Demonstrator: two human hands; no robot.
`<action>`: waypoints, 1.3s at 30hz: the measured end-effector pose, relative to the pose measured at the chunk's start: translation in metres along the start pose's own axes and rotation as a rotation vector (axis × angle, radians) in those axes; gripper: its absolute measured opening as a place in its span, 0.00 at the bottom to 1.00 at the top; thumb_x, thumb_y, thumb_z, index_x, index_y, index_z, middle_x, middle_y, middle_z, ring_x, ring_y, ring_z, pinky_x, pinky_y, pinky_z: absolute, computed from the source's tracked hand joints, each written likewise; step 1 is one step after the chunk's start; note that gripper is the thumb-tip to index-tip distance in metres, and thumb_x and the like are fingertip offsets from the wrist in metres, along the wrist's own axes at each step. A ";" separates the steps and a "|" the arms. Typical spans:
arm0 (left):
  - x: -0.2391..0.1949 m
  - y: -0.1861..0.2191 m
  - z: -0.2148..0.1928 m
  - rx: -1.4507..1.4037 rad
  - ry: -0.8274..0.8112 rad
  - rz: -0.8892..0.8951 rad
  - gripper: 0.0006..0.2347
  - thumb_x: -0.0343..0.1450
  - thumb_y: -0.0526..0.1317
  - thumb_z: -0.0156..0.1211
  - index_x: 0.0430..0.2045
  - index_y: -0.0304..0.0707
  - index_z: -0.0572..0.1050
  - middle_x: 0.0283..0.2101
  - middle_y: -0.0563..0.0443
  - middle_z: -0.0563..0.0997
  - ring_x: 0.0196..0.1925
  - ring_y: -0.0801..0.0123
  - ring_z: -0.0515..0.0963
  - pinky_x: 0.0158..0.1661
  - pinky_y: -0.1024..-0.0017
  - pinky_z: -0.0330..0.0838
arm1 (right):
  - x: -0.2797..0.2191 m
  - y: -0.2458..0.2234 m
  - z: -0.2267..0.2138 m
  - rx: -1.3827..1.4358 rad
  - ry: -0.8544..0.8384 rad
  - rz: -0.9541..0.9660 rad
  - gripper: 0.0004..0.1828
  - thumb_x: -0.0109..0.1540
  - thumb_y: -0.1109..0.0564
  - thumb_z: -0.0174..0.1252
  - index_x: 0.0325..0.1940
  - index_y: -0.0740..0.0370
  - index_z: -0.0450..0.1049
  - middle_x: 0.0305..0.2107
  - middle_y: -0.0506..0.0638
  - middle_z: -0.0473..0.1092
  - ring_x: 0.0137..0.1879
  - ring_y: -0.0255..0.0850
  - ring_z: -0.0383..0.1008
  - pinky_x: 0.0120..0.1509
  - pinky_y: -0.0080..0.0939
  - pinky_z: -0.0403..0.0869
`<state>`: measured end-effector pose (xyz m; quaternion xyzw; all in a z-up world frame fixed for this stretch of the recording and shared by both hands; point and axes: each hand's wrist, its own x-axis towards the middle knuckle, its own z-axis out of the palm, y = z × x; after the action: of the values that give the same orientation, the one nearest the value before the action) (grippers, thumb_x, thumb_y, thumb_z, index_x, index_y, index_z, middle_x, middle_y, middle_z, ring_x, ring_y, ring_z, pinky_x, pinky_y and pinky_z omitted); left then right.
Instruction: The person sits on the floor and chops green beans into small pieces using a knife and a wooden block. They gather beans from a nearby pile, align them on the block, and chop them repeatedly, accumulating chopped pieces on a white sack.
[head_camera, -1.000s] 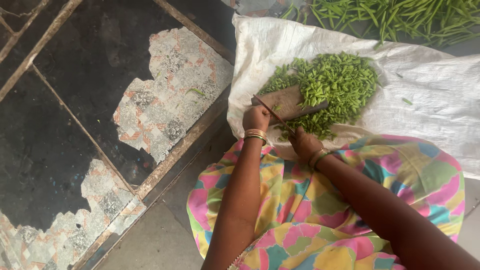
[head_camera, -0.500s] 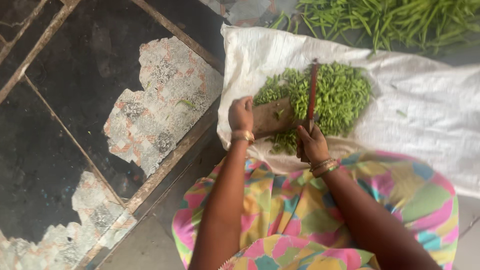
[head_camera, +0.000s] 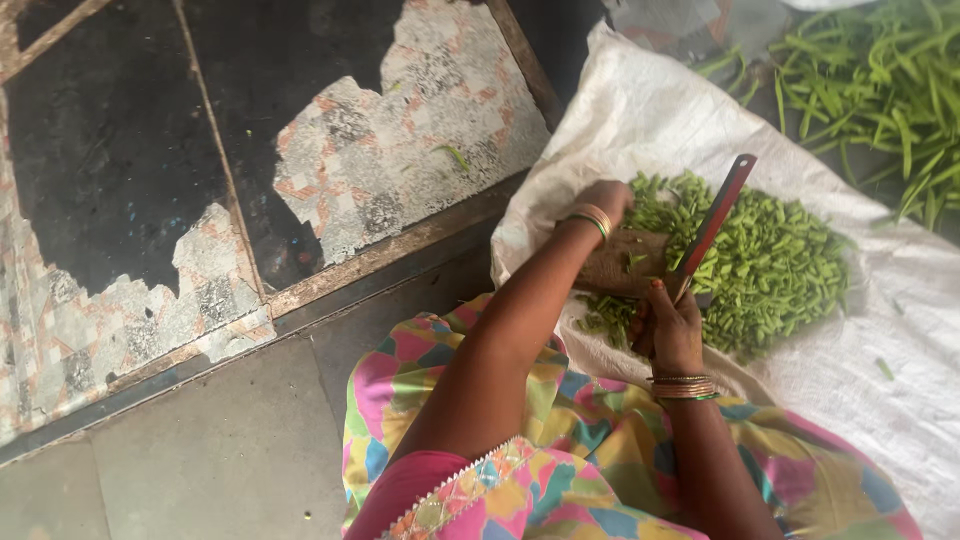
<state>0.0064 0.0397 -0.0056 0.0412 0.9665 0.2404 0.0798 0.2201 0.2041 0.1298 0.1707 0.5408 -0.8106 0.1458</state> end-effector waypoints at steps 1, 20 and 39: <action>-0.004 0.010 -0.005 0.019 0.043 0.016 0.08 0.67 0.42 0.58 0.27 0.45 0.85 0.38 0.37 0.84 0.41 0.48 0.84 0.44 0.54 0.77 | -0.001 -0.001 0.001 -0.022 0.006 -0.018 0.10 0.70 0.51 0.53 0.38 0.54 0.64 0.19 0.44 0.64 0.20 0.34 0.64 0.21 0.37 0.64; -0.174 0.015 -0.056 -0.237 0.306 0.017 0.07 0.66 0.40 0.72 0.34 0.47 0.82 0.38 0.48 0.84 0.38 0.55 0.84 0.40 0.59 0.77 | 0.014 0.080 -0.046 -0.436 0.171 0.082 0.17 0.66 0.46 0.59 0.39 0.61 0.65 0.17 0.50 0.64 0.17 0.39 0.62 0.19 0.44 0.63; -0.149 -0.017 -0.041 -0.260 0.126 -0.095 0.01 0.64 0.39 0.70 0.22 0.48 0.84 0.31 0.43 0.84 0.37 0.52 0.84 0.43 0.59 0.78 | 0.023 0.104 -0.048 -0.784 -0.073 0.029 0.18 0.68 0.45 0.54 0.48 0.62 0.62 0.29 0.76 0.65 0.35 0.75 0.65 0.37 0.72 0.64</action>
<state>0.1448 -0.0116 0.0425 -0.0302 0.9312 0.3615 0.0346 0.2490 0.2085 0.0164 0.0805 0.8014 -0.5461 0.2306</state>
